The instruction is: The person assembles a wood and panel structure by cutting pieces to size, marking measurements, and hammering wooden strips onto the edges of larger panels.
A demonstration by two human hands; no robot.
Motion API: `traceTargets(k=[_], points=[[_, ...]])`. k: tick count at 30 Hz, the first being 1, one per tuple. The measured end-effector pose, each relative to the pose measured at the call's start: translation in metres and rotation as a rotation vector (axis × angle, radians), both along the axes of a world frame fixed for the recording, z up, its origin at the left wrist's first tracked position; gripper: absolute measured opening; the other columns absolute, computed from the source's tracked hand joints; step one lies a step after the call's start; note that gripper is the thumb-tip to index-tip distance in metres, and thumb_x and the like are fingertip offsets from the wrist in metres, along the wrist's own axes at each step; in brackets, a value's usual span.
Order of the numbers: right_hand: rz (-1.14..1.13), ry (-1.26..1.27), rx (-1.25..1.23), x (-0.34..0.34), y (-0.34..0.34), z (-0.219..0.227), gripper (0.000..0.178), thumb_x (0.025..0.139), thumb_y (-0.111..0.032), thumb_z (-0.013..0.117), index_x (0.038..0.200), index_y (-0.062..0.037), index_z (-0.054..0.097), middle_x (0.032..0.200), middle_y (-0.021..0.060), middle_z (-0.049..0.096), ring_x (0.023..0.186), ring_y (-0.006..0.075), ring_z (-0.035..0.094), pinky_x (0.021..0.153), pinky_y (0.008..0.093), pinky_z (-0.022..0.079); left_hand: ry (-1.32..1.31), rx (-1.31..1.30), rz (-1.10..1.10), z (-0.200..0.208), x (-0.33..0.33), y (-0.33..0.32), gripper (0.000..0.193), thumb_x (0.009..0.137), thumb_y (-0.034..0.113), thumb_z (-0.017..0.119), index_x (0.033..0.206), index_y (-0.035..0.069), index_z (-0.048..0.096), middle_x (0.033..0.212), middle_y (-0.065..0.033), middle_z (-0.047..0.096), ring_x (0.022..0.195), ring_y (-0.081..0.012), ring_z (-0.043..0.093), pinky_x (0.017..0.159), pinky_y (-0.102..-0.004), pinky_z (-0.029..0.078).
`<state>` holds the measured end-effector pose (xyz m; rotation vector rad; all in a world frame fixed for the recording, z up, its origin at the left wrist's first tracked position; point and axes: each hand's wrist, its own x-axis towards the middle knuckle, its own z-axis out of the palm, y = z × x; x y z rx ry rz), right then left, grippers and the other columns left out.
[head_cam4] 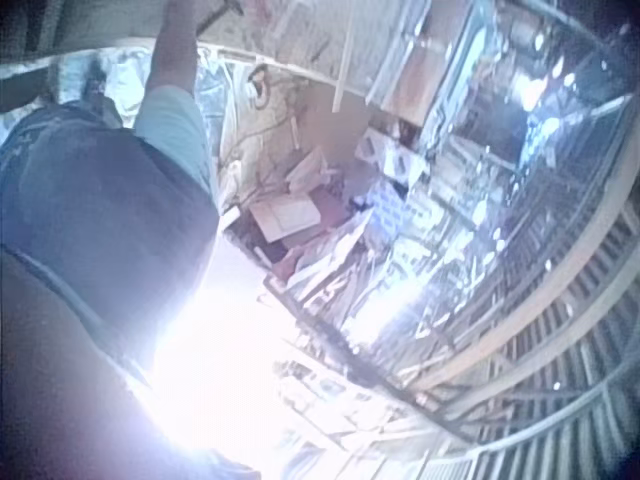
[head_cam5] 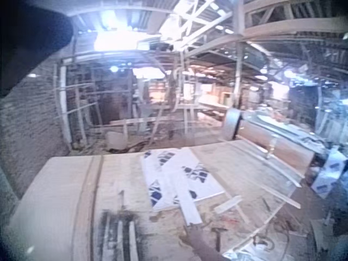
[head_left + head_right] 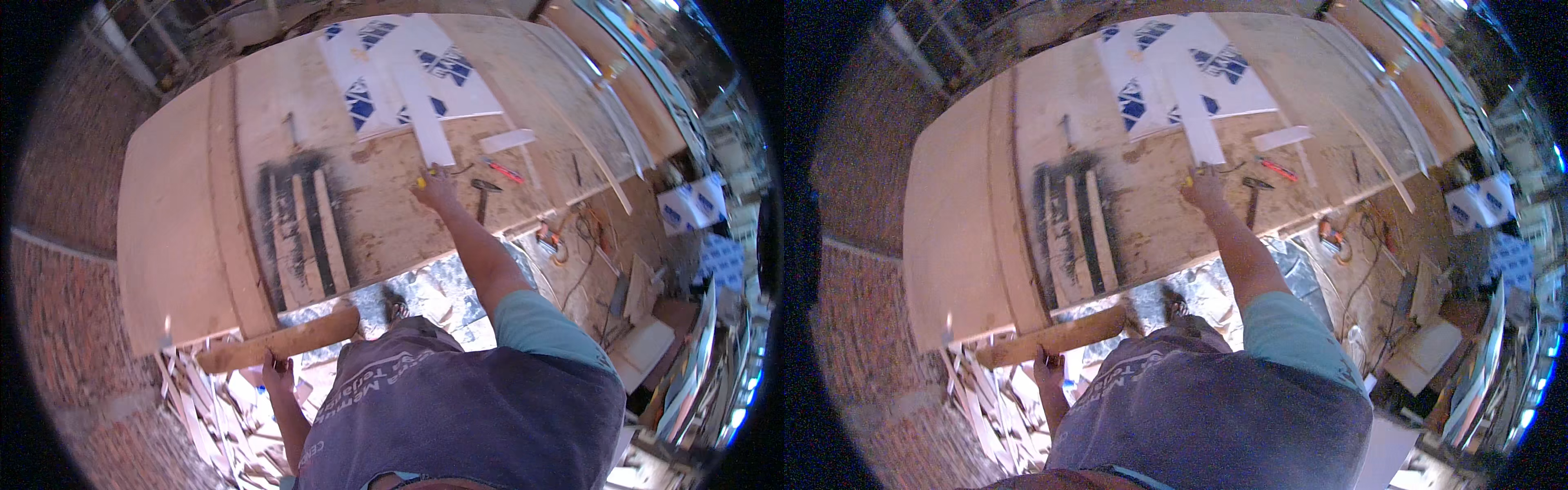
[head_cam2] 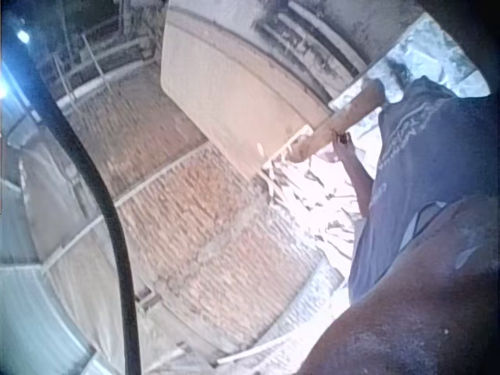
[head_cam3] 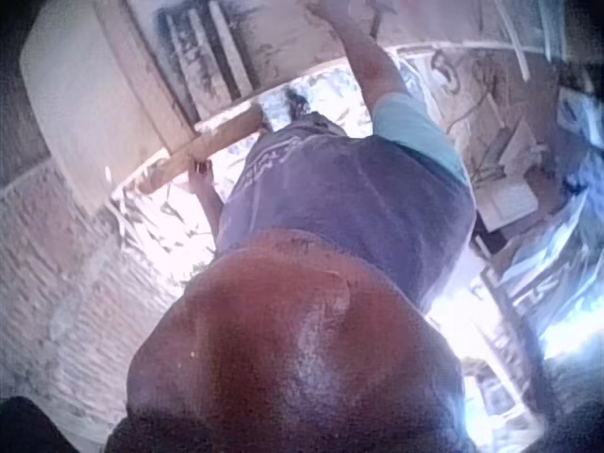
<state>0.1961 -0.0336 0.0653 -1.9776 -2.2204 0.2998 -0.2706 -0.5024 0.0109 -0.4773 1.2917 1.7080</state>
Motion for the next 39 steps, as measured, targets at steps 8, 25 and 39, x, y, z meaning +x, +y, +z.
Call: traceTargets(k=[8,25,39], points=[[0.024,-0.053,0.085,0.013,0.011,-0.039,0.059,0.085,-0.041,0.072,0.139,-0.0221,0.058,0.152,0.0185,0.043,0.138,0.0400,0.044,0.108,0.0585,0.040,0.050,-0.217,0.186,0.043,0.001,-0.064,0.100,0.075,0.064,0.081,0.142,0.003,0.040,0.115,-0.0122,0.052,0.102,-0.0239,0.055,0.099,-0.0454,0.044],[-0.506,1.616,-0.601,-0.093,-0.228,0.026,0.033,0.094,-0.027,0.057,0.107,0.0014,0.066,0.096,0.0142,0.072,0.094,0.0256,0.070,0.087,0.0366,0.055,0.037,-0.098,0.113,0.028,-0.229,-0.073,0.093,0.077,0.070,0.076,0.130,-0.001,0.048,0.112,-0.0127,0.054,0.105,-0.0262,0.055,0.097,-0.0454,0.047],[0.028,0.059,-0.627,-0.180,-0.323,0.051,0.084,0.081,-0.042,0.073,0.152,-0.0097,0.040,0.108,0.0199,0.073,0.102,0.0386,0.070,0.088,0.0493,0.055,0.014,0.470,-0.207,0.021,-0.241,-0.026,0.066,0.097,0.060,0.047,0.124,0.001,0.058,0.118,-0.0162,0.064,0.115,-0.0330,0.060,0.106,-0.0505,0.047]])
